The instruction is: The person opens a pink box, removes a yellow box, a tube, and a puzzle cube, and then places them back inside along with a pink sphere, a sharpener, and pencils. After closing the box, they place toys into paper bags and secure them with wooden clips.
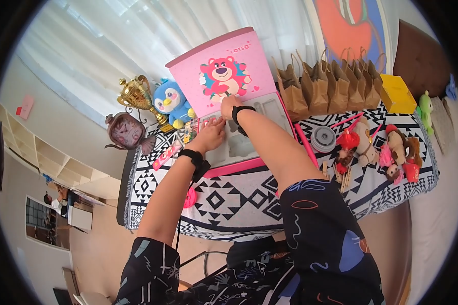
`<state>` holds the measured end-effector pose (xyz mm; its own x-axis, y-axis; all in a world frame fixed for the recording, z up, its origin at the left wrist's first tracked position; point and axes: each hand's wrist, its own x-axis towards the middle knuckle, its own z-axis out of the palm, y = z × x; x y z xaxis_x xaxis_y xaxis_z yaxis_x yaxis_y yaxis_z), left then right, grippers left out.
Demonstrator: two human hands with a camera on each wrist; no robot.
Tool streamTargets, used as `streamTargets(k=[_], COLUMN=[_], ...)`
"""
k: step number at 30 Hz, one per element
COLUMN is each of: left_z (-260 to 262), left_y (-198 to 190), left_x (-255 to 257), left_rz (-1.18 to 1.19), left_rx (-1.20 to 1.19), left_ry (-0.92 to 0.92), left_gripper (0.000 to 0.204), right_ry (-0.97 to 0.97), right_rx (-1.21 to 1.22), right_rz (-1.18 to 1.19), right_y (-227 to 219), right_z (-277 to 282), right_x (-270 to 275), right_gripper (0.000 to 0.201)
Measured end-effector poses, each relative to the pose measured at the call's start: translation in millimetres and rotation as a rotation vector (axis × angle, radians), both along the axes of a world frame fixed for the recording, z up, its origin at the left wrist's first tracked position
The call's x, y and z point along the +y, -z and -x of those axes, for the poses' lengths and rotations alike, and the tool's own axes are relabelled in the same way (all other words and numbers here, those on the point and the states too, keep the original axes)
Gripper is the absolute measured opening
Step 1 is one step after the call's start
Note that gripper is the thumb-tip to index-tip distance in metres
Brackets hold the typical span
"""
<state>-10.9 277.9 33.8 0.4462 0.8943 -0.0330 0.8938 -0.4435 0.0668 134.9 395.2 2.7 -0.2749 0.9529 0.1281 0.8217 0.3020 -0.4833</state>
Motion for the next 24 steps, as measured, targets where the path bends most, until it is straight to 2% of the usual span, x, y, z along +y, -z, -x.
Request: streamTargets(k=[2, 4, 5, 6, 7, 8, 10, 11, 12, 13, 14, 15, 17, 19, 20, 21, 24], left_z=[5, 10, 16, 24, 32, 39, 66, 85, 102, 118, 145, 165, 188, 209, 207, 207, 216], left_y=[-6, -15, -26, -46, -67, -96, -132, -139, -144, -146, -131, -109, -70, -19, -9, 3, 32], left_x=[0, 1, -4, -16, -35, -64, -115, -138, -163, -187, -218, -239, -267, -284, -292, -293, -289], left_rz=[0.013, -0.051, -0.052, -0.074, -0.100, -0.061, -0.065, -0.104, -0.114, -0.121, -0.148, -0.165, -0.053, -0.044, 0.063, 0.111, 0.044], left_rx=[-0.019, -0.148, -0.155, -0.371, -0.585, -0.682, -0.805, -0.830, -0.845, -0.856, -0.823, -0.786, -0.632, -0.396, -0.347, -0.267, -0.332], left_ry=[-0.006, -0.074, -0.100, -0.071, -0.047, -0.086, -0.121, -0.117, -0.198, -0.274, -0.397, -0.495, -0.681, -0.576, -0.589, -0.621, -0.603], left_gripper=[0.057, 0.059, 0.059, 0.060, 0.061, 0.059, 0.054, 0.050, 0.049, 0.047, 0.048, 0.048, 0.054, 0.076, 0.102, 0.115, 0.111], right_ry=[-0.027, -0.343, -0.333, -0.314, -0.381, -0.467, -0.519, -0.555, -0.560, -0.570, -0.576, -0.565, -0.477, -0.429, -0.408, -0.371, -0.302], right_rx=[-0.027, -0.214, -0.137, 0.043, 0.105, 0.145, 0.268, 0.252, 0.267, 0.290, 0.191, 0.183, 0.152, 0.040, 0.047, 0.005, 0.022], right_rz=[-0.036, -0.050, 0.141, 0.308, 0.393, 0.420, 0.267, -0.007, 0.019, -0.064, 0.055, 0.028, 0.148, -0.030, 0.028, -0.001, 0.019], right_y=[-8, -28, -39, -56, -64, -87, -108, -112, -138, -149, -155, -158, -153, -117, -105, -95, -66], right_z=[-3, -16, -22, -32, -43, -57, -81, -96, -110, -126, -157, -171, -187, -194, -196, -195, -194], right_x=[-3, -9, -13, -29, -34, -54, -89, -108, -146, -179, -222, -252, -301, -339, -353, -368, -386], right_gripper=[0.008, 0.033, 0.036, 0.045, 0.054, 0.058, 0.048, 0.045, 0.045, 0.039, 0.036, 0.035, 0.039, 0.047, 0.057, 0.062, 0.062])
